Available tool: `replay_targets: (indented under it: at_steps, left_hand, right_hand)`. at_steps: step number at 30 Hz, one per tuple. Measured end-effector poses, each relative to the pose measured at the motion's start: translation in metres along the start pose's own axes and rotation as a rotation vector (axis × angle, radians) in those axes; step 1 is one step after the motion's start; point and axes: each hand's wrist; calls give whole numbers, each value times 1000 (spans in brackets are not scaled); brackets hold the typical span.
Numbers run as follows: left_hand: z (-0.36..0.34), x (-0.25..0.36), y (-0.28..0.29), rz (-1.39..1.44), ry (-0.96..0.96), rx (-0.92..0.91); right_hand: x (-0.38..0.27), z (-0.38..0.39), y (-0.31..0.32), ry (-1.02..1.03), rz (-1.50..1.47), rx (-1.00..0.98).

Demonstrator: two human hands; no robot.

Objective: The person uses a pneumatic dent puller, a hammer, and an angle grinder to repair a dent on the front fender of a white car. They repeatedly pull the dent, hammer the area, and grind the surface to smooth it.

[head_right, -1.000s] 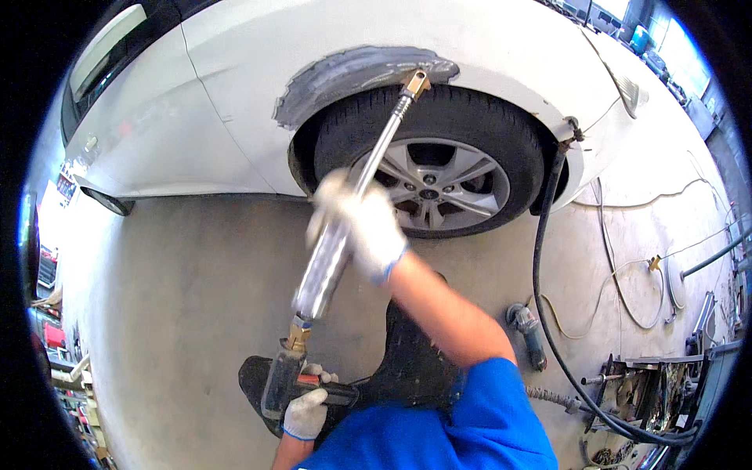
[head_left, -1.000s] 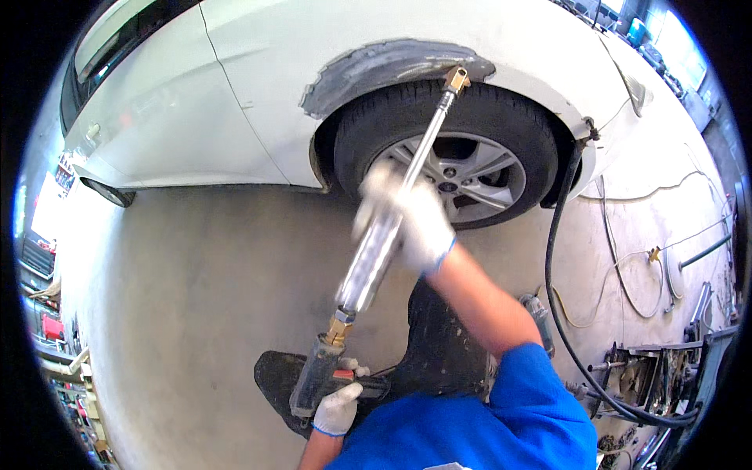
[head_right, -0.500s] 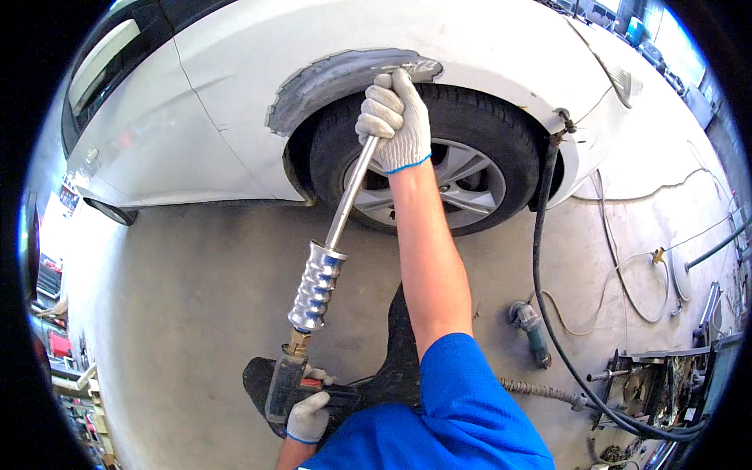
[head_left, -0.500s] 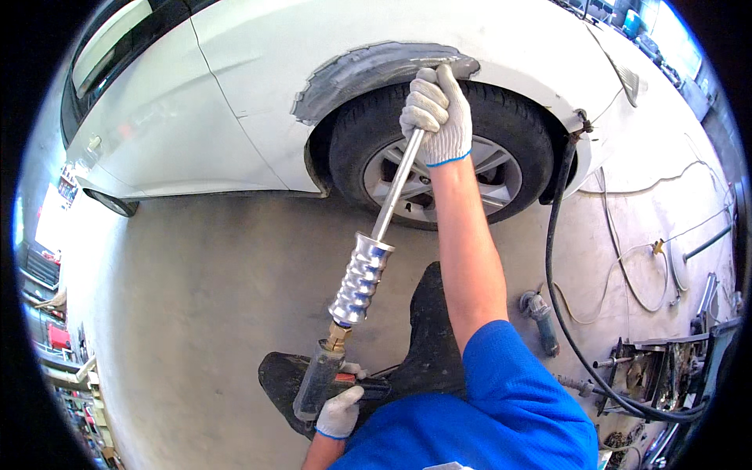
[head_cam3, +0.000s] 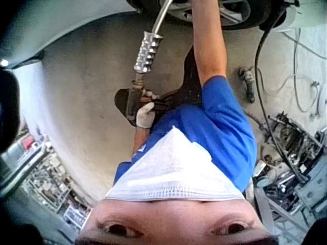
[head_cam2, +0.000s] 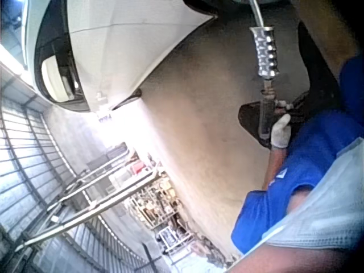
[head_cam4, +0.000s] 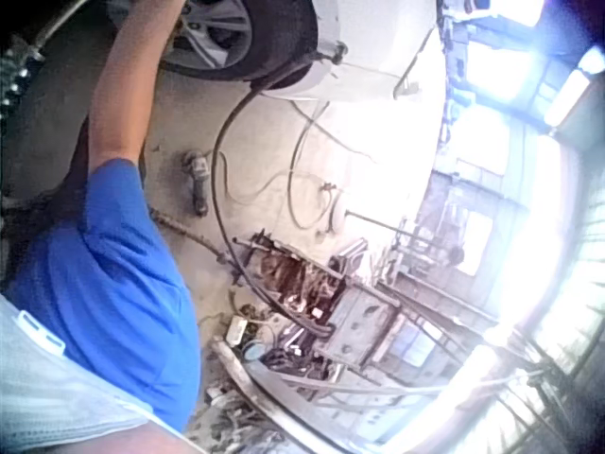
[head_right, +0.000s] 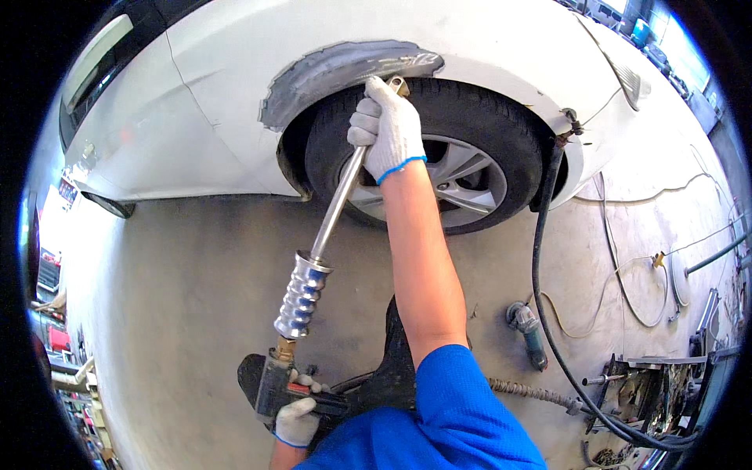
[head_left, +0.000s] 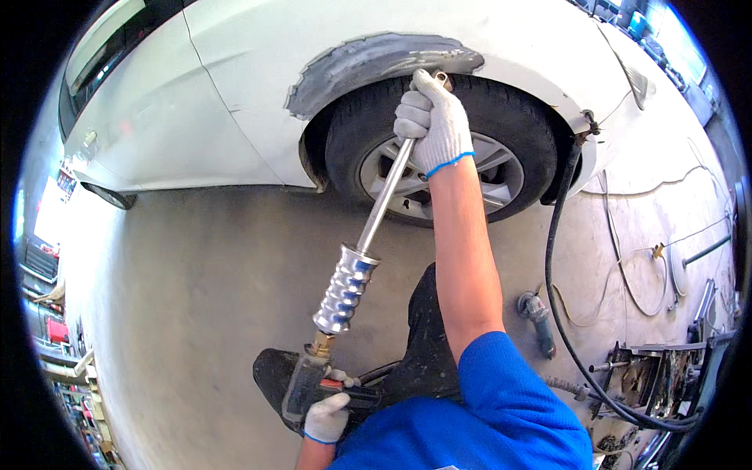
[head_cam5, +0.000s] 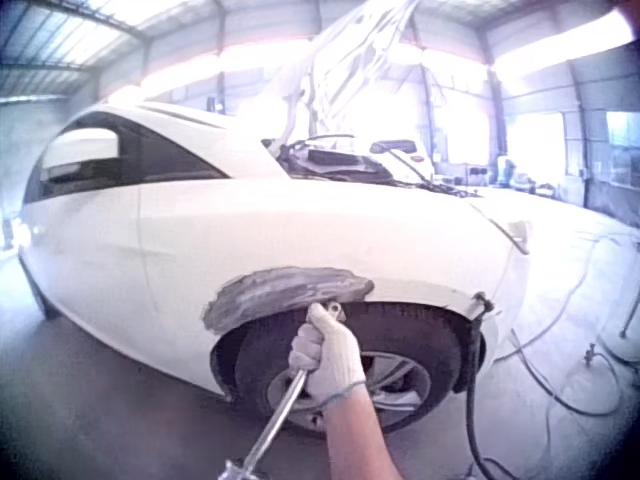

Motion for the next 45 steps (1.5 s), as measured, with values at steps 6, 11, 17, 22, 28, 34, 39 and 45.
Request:
replay_targets:
  at_steps: [6,11,17,22,28,34,39,45]
  left_hand:
    - [-4,3,-8,-1,-31,18]
    - [-4,4,-15,-21,-12,20]
    - [-5,5,-25,-11,-24,22]
    - [-11,4,-13,-9,-15,-44]
    - [-8,4,-9,-44,22,39]
    - [-9,7,-6,-29,14,-3]
    - [-9,5,-7,-4,15,-39]
    - [-7,0,0,21,16,-10]
  right_hand:
    - [8,-2,-19,128,138,198]
    - [0,-3,-27,147,141,181]
    - [-2,-2,-26,145,142,163]
    - [-4,-5,-24,116,124,96]
    - [58,64,2,192,392,-109]
    - [89,104,-12,-40,440,115]
    - [52,67,-15,63,428,195]
    - [73,106,8,66,707,11]
Point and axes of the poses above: each hand's wrist, its own z-axis away from the middle knuckle, its own y-axis out of the back of the hand, x = y × z, and after that the axes turned 13 degrees about x, right-handed
